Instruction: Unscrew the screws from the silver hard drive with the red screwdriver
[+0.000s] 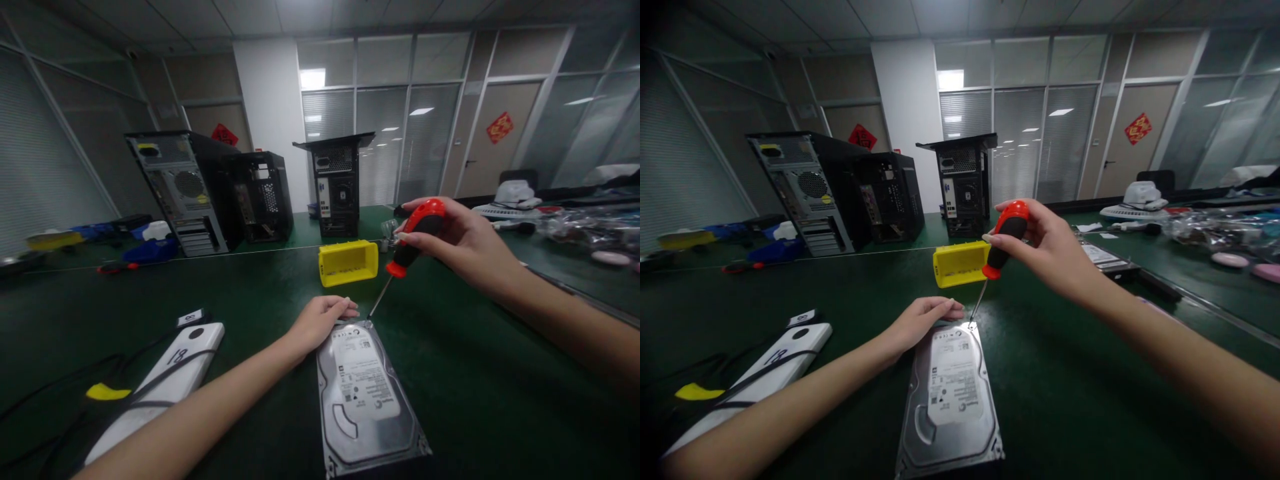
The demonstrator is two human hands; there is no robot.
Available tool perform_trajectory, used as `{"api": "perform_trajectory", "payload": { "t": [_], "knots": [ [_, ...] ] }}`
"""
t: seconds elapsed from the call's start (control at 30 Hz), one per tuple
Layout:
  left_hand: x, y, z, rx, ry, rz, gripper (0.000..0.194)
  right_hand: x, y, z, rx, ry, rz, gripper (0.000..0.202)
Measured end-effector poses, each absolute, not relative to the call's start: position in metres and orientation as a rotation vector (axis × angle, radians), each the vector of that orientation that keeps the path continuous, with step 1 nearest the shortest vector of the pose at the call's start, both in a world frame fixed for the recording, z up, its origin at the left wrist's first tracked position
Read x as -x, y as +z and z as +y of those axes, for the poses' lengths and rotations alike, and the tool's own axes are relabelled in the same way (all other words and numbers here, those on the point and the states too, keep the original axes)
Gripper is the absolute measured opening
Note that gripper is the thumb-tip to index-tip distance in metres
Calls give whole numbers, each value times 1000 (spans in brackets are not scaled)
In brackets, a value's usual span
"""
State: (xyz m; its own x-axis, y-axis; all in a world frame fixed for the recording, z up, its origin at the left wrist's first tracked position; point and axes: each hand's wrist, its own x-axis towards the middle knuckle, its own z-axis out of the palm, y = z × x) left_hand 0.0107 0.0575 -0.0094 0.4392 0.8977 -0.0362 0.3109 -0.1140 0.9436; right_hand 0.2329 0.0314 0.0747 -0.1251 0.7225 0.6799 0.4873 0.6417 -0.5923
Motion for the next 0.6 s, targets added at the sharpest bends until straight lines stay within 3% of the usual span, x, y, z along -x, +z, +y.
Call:
{"api": "perform_trajectory", "payload": {
  "t": [0.6],
  "knots": [
    [-10, -9, 57, -1711, 612, 1068, 33, -235, 67, 31, 991, 325, -1750, 43]
  ]
}}
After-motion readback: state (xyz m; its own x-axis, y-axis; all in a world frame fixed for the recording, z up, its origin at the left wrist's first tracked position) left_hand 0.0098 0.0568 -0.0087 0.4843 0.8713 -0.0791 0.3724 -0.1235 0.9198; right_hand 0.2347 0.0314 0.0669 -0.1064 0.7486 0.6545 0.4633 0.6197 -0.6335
